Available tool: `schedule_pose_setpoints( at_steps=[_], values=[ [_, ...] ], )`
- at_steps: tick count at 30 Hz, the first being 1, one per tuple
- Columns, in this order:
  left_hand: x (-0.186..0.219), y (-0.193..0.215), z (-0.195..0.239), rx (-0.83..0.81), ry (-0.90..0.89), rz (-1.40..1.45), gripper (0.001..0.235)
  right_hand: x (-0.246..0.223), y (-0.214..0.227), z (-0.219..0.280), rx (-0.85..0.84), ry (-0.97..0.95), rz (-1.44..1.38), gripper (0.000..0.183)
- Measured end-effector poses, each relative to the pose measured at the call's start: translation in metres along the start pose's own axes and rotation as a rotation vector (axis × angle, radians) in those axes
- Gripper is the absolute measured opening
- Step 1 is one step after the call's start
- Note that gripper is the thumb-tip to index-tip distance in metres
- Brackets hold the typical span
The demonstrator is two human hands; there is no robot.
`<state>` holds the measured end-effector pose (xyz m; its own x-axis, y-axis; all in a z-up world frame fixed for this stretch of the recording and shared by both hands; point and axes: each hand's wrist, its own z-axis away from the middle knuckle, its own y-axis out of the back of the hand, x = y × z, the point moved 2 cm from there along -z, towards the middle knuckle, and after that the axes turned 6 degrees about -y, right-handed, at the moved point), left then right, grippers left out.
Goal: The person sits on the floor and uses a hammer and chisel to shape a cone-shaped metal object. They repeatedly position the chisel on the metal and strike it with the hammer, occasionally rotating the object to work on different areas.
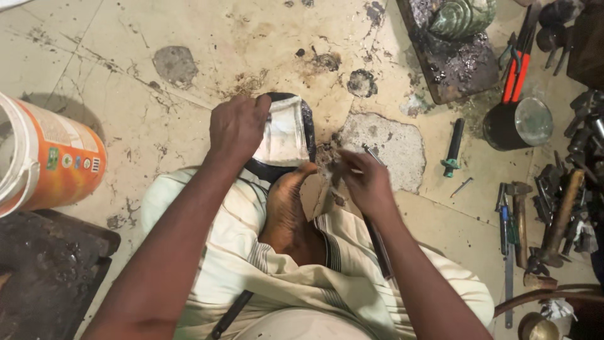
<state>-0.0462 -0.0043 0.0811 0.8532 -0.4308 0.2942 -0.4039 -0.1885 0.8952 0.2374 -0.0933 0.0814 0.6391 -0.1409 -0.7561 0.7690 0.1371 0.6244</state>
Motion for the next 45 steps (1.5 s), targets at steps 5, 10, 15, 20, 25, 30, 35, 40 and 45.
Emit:
schedule_pose_setpoints(
  at_steps=[5, 10, 15, 20, 25, 30, 35, 40, 45],
  values=[
    [-0.008, -0.014, -0.019, -0.047, -0.074, -0.031, 0.010, 0.007, -0.049, -0.072, 0.014, -0.227, -0.004, 0.075],
    [-0.013, -0.019, -0.021, -0.098, -0.082, -0.004, 0.011, 0.014, -0.070, -0.092, -0.061, -0.547, -0.091, 0.090],
    [-0.020, -0.028, -0.022, -0.056, -0.107, 0.010, 0.010, 0.012, -0.072, -0.094, -0.147, -0.564, -0.301, 0.070],
    [-0.021, -0.029, -0.027, -0.043, -0.164, -0.015, 0.010, 0.006, -0.080, -0.091, -0.110, -0.662, -0.453, 0.065],
    [-0.016, -0.015, -0.027, -0.147, -0.059, -0.086, 0.028, 0.011, -0.087, -0.087, 0.017, -0.612, -0.430, 0.059],
    [-0.011, -0.014, -0.028, -0.149, -0.186, 0.034, 0.066, 0.020, -0.096, -0.083, 0.039, -0.489, -0.451, 0.055],
    [-0.011, -0.025, -0.051, -0.089, -0.197, 0.079, 0.030, 0.011, -0.078, -0.093, -0.037, -0.556, -0.360, 0.063],
    [-0.010, -0.024, -0.054, -0.208, -0.172, 0.142, 0.012, -0.014, -0.071, -0.093, -0.143, -0.577, -0.375, 0.068],
    [-0.020, -0.044, -0.053, -0.375, -0.101, 0.141, 0.010, -0.003, -0.067, -0.102, -0.141, -0.617, -0.198, 0.072]
  ],
)
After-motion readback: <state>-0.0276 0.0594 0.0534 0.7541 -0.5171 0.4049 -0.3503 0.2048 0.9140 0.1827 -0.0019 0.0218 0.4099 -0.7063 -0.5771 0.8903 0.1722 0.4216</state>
